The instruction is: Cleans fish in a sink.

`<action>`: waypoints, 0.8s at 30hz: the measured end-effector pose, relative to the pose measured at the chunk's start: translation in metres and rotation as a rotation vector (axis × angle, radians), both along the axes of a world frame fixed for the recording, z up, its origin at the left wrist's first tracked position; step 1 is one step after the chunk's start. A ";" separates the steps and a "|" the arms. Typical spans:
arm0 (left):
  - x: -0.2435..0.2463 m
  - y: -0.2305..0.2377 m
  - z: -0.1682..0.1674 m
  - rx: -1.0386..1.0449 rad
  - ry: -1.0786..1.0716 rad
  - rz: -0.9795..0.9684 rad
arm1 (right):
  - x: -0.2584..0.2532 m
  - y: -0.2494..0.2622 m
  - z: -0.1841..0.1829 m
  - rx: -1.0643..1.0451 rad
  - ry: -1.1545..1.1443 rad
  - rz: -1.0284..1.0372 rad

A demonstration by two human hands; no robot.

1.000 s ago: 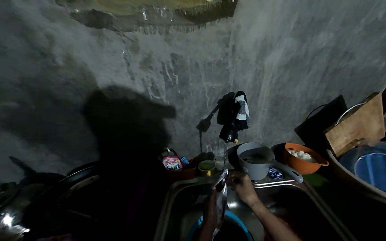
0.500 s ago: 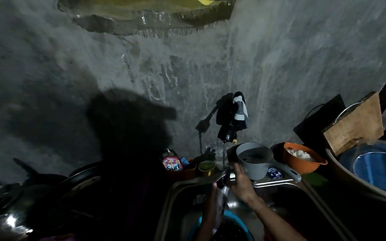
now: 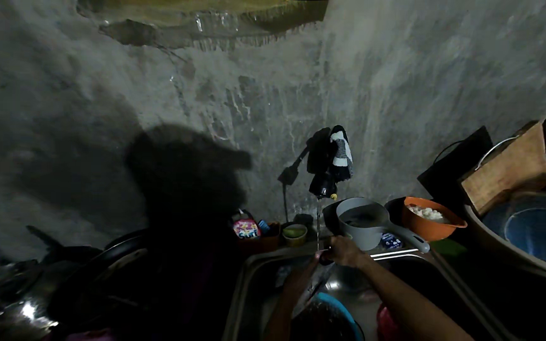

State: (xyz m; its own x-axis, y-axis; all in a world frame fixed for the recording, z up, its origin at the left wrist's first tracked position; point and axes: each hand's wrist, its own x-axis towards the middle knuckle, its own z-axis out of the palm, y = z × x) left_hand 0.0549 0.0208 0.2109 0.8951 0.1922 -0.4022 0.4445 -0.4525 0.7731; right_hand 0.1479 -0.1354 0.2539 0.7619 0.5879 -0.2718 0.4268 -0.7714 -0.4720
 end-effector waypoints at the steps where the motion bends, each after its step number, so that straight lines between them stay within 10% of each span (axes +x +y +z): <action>1: 0.003 0.002 0.003 0.045 0.009 -0.025 | 0.003 -0.002 -0.002 0.013 0.012 0.014; 24: 0.009 0.021 0.008 0.019 -0.104 -0.117 | 0.015 0.007 0.006 0.045 0.139 0.072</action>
State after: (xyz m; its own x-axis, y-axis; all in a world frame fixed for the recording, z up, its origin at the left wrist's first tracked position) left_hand 0.0635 0.0423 0.2191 0.9486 0.0914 -0.3030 0.3058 -0.5113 0.8031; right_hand 0.1629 -0.1285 0.2600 0.6743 0.6534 -0.3441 0.4083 -0.7182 -0.5635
